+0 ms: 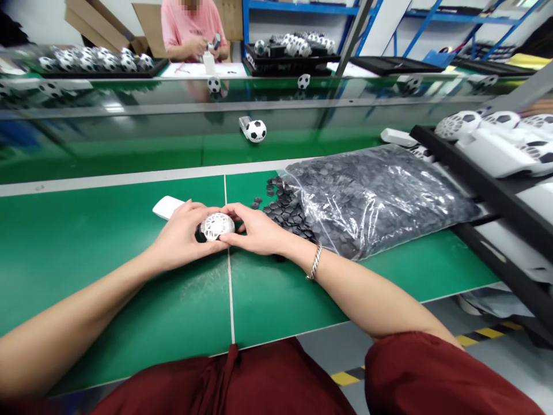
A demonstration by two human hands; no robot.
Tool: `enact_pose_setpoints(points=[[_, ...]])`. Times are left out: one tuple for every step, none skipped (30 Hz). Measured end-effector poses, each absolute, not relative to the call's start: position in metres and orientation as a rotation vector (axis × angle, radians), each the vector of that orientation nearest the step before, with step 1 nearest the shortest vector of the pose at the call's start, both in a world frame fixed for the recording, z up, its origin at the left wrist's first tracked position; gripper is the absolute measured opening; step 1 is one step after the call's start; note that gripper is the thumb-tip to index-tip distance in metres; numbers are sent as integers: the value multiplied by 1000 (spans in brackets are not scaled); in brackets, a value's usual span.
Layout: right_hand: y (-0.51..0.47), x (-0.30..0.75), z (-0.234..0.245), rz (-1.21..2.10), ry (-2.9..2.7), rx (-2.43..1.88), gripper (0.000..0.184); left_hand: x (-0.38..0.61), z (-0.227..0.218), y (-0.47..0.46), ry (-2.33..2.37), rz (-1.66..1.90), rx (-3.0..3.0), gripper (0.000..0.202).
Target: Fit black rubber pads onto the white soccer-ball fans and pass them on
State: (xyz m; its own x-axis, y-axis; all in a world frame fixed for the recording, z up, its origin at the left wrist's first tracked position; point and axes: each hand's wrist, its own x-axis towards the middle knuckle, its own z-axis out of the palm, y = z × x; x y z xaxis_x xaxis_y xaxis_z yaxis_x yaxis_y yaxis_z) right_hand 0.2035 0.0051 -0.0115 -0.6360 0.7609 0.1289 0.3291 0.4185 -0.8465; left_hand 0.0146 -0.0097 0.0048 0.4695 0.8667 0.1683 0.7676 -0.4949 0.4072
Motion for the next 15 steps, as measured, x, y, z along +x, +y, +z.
enact_pose_setpoints(points=[[6, 204, -12, 1130, -2177, -914, 42, 15, 5, -9, 1400, 511, 2435, 51], [6, 204, -13, 1129, -2178, -907, 42, 15, 6, -9, 1403, 502, 2422, 52], [7, 204, -13, 1130, -2176, -903, 43, 16, 6, -9, 1407, 495, 2410, 52], [7, 204, -13, 1132, -2173, -901, 43, 16, 7, -9, 1411, 490, 2398, 53], [7, 204, -13, 1132, -2170, -902, 43, 16, 7, -9, 1415, 490, 2388, 53], [7, 204, -13, 1127, -2170, -903, 43, 16, 7, -9, 1417, 495, 2380, 54], [6, 203, -12, 1116, -2175, -906, 42, 16, 7, -10, 1417, 504, 2376, 54], [6, 203, -12, 1096, -2181, -911, 42, 16, 7, -11, 1414, 518, 2375, 53], [5, 202, -11, 1071, -2187, -917, 42, 16, 6, -11, 1410, 535, 2375, 53], [3, 202, -11, 1047, -2192, -925, 42, 16, 6, -12, 1405, 551, 2376, 52], [2, 201, -11, 1031, -2195, -933, 42, 16, 6, -12, 1402, 567, 2377, 51], [1, 200, -11, 1023, -2194, -943, 43, 16, 5, -12, 1398, 578, 2377, 50], [1, 200, -11, 1025, -2188, -952, 43, 16, 5, -12, 1395, 582, 2379, 50], [1, 200, -12, 1038, -2183, -952, 44, 15, 5, -12, 1392, 575, 2383, 50], [2, 200, -12, 1061, -2181, -939, 43, 15, 5, -11, 1388, 559, 2389, 50]])
